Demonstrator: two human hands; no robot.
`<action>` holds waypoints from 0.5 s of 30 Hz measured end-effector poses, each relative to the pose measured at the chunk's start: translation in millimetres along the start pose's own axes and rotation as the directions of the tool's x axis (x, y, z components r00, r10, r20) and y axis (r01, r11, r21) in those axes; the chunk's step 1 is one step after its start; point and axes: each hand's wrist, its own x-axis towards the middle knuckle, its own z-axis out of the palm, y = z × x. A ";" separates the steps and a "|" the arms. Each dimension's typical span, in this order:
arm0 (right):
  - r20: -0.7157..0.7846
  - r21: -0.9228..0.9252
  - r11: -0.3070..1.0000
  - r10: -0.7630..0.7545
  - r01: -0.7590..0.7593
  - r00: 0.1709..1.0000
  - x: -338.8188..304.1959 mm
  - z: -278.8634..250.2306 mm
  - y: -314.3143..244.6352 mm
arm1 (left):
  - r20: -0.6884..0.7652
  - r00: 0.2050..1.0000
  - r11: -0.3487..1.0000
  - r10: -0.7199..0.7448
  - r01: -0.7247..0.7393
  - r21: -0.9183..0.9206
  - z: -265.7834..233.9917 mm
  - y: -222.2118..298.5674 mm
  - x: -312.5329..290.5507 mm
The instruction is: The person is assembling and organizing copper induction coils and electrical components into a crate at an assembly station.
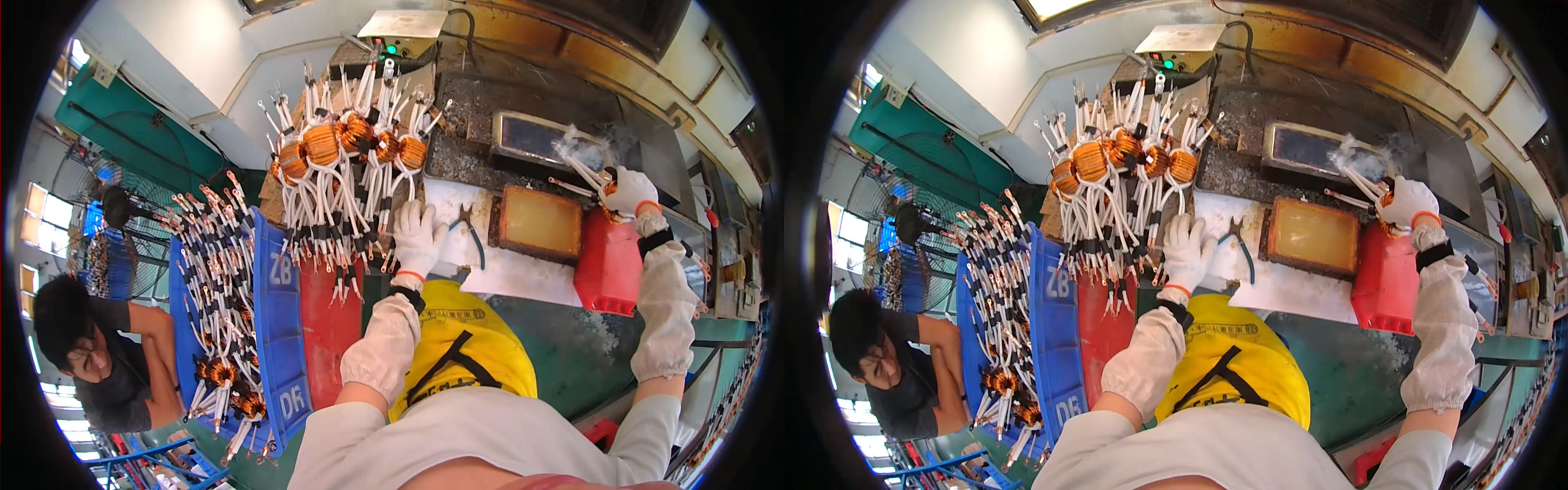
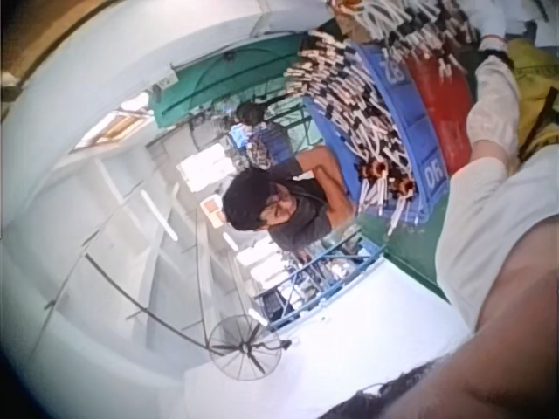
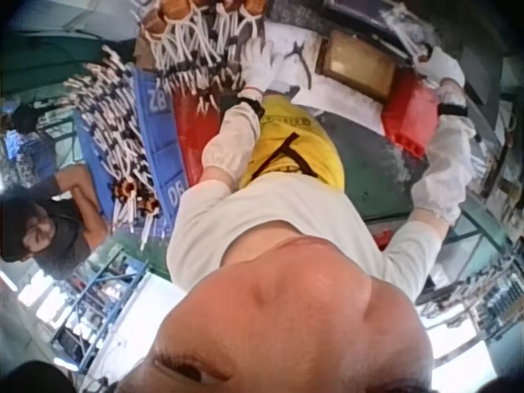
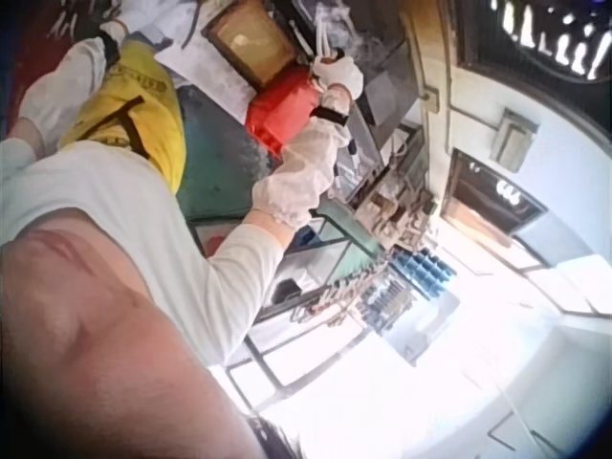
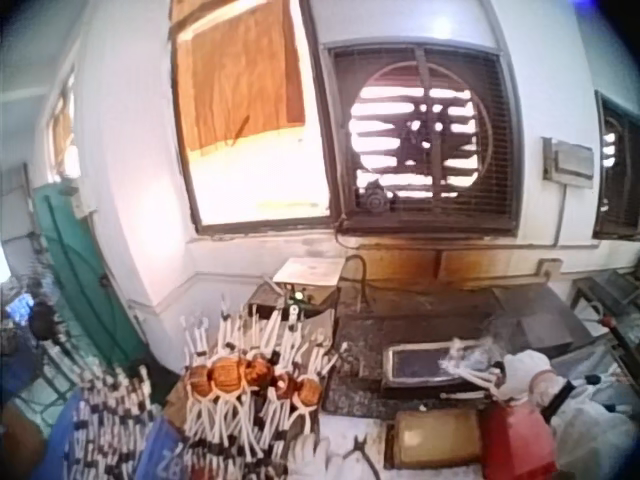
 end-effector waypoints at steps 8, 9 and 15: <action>0.031 -0.008 0.999 0.032 -0.032 0.999 0.8 -1.8 -1.2 | -0.057 0.998 0.998 0.018 -0.015 0.056 -0.4 6.1 2.6; 0.035 -0.017 0.999 0.035 -0.034 0.999 0.3 -2.5 -1.7 | -0.081 0.996 0.997 0.033 -0.027 0.072 -0.4 6.1 2.9; 0.007 -0.009 1.000 0.017 -0.017 1.000 0.3 -4.7 -6.2 | -0.050 0.999 0.998 0.003 0.000 0.066 0.8 0.8 1.2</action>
